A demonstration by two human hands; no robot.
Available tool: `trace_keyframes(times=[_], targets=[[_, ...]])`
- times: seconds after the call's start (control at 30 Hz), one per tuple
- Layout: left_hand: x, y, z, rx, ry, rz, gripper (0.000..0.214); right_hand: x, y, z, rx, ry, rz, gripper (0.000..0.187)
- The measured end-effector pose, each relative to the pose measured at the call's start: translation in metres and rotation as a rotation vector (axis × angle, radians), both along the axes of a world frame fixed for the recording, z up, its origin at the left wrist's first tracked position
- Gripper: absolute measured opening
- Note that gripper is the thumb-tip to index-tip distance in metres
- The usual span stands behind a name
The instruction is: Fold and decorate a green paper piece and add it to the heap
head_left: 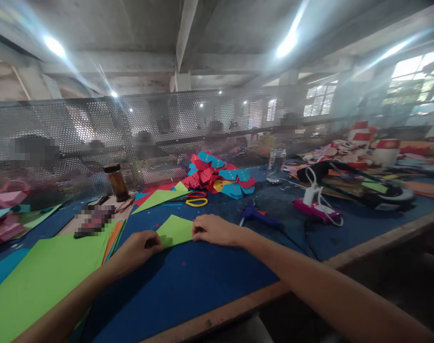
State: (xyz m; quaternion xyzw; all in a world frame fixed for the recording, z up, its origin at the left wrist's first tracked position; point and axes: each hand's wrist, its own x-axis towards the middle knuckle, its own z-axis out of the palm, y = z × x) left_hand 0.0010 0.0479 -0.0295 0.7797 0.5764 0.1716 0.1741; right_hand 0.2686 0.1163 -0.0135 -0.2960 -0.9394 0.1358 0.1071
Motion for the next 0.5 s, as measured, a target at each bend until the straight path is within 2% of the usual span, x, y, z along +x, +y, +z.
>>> trace_keyframes(times=[0.27,0.5], targets=[[0.001,-0.001,0.003,-0.015,-0.01,-0.008,0.026,0.006,0.008,0.0,-0.038,-0.03,-0.019,0.016],[0.001,-0.001,0.004,-0.015,-0.006,-0.008,0.025,0.016,0.01,0.008,-0.087,-0.05,-0.03,0.015]])
